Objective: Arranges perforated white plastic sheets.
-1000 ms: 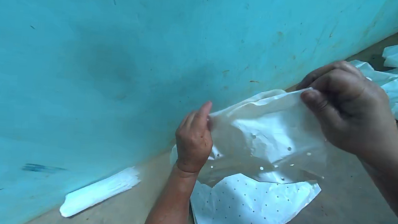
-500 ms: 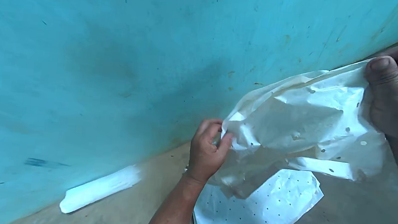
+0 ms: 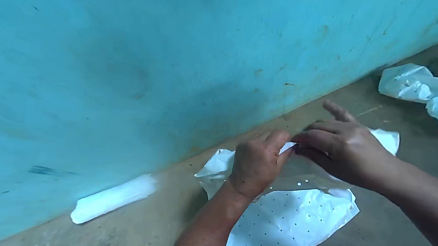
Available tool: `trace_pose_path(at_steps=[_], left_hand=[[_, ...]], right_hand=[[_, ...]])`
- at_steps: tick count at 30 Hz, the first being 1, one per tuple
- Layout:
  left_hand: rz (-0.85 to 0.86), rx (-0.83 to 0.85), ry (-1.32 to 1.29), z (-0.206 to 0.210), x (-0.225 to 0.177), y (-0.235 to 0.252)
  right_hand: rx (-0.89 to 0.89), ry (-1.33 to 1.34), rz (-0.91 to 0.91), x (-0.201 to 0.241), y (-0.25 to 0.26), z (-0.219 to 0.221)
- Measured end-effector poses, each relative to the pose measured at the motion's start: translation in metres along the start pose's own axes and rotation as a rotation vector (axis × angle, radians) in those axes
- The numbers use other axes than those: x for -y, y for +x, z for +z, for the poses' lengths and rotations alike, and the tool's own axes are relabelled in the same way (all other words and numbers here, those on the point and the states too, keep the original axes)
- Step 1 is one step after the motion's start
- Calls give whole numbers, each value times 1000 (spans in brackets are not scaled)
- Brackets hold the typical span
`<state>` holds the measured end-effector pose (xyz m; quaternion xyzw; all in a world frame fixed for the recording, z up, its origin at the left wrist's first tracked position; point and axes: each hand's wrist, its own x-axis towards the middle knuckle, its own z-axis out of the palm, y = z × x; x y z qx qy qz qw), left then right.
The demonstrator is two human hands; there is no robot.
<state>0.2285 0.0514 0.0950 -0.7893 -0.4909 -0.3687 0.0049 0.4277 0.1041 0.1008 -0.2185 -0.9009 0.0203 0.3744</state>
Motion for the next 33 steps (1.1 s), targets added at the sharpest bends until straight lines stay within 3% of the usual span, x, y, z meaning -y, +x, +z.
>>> trace_pose_path(at_steps=[3, 6, 9, 12, 16, 20, 23, 25, 27, 30, 33], left_hand=[[-110, 329, 41, -31, 17, -4], [-294, 452, 25, -55, 50, -15], [-399, 436, -92, -61, 53, -16], [-310, 417, -217, -53, 32, -10], [-135, 313, -41, -43, 19, -6], [-104, 310, 130, -50, 40, -16], [-208, 335, -61, -59, 55, -25], [-285, 279, -255, -60, 54, -25], [-259, 203, -363, -56, 48, -24], [-93, 177, -407, -48, 43, -19], [-59, 77, -237, -50, 48, -17]], right_hand=[[64, 99, 12, -21, -6, -9], [73, 100, 76, -46, -14, -29], [122, 8, 165, -53, -15, -37], [167, -37, 104, -22, -8, -29], [-27, -12, -97, -2, -4, -7], [77, 209, 116, -25, -12, -25], [125, 329, 284, -47, -18, -41], [166, 266, 345, -56, -19, -47], [230, 179, 321, -50, -15, -50], [268, 285, 213, -30, -8, -31], [226, 350, 207, -24, -7, -14]])
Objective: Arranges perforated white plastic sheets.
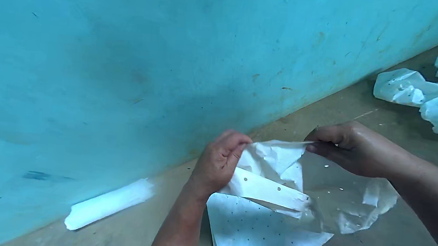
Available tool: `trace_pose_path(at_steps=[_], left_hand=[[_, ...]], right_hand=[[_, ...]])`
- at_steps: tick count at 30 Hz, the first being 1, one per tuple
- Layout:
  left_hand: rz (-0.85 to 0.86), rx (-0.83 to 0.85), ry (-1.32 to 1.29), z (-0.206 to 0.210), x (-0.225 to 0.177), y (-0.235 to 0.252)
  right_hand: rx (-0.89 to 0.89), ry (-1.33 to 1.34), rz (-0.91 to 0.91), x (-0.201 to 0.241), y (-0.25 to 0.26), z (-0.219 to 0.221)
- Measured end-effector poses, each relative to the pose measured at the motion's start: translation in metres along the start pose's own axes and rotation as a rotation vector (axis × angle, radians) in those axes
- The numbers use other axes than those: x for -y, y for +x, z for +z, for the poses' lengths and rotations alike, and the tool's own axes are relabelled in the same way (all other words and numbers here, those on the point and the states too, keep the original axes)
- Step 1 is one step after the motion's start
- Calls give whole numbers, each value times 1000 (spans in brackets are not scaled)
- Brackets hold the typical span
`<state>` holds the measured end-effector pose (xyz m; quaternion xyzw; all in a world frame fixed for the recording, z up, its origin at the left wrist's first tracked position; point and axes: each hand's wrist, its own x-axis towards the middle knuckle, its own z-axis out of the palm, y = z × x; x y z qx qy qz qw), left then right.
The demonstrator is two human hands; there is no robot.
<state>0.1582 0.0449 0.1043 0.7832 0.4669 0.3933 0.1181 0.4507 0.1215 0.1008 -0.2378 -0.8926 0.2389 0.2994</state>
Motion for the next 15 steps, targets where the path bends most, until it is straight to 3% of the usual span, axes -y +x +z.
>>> trace_pose_path(at_steps=[3, 6, 8, 12, 15], left_hand=[[-57, -253, 107, -11, 3, -7], [-132, -513, 45, -10, -4, -8], [-236, -495, -82, -3, -10, -8], [-458, -250, -360, 21, -21, 0], [-490, -306, -374, 36, -29, 8]], right_hand=[[-134, -56, 171, 4, -2, -4], [-360, -217, 231, 14, -1, -7], [-470, -291, 207, 23, 2, -4], [-554, -292, -33, 37, 3, 12], [-524, -216, -205, 46, 0, 31]])
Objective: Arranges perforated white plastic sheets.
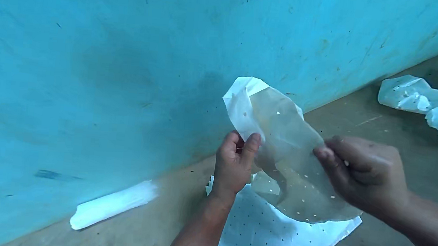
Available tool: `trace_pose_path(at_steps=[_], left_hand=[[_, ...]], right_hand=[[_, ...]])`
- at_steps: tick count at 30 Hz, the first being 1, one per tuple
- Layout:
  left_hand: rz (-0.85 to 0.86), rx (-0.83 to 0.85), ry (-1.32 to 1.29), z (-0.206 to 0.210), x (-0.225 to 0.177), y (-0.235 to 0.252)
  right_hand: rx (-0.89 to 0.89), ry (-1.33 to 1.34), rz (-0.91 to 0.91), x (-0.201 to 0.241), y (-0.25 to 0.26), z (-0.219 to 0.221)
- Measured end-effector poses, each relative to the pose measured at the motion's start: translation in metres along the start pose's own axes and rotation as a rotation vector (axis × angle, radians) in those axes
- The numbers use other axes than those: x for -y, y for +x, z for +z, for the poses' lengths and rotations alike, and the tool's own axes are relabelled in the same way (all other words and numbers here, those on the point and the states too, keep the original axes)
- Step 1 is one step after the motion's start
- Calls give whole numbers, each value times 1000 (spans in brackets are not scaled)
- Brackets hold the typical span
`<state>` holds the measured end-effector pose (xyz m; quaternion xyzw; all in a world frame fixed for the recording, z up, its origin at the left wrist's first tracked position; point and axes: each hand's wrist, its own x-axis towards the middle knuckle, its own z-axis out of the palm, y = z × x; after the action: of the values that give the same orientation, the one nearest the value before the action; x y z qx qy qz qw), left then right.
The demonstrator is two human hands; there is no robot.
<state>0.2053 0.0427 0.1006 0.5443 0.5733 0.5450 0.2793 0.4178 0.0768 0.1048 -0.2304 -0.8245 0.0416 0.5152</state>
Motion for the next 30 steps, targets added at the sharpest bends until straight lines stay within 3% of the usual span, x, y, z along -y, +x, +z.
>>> trace_pose_path(at_steps=[3, 8, 10, 13, 16, 19, 21, 26, 30], left_hand=[[37, -87, -9, 0, 0, 5], [-87, -50, -351, -72, 8, 24], [-74, 24, -427, -89, 15, 22], [-48, 246, -437, -112, 23, 20], [-189, 218, -451, -105, 11, 21], [-318, 84, -423, -75, -1, 19], [-331, 113, -435, -63, -6, 16], [-193, 272, -305, -67, -5, 9], [-8, 239, -402, -62, -18, 1]], right_hand=[[10, 43, -11, 2, -5, 5], [10, 53, 381, -38, 11, -37], [-3, 87, 308, -50, 8, -40], [64, 76, 51, -58, 9, -47], [160, 120, -121, -57, 8, -43], [230, 94, -94, -51, 7, -33], [223, -8, -21, -45, 7, -32], [96, -116, 78, -49, 10, -47], [156, -77, 4, -46, 16, -52]])
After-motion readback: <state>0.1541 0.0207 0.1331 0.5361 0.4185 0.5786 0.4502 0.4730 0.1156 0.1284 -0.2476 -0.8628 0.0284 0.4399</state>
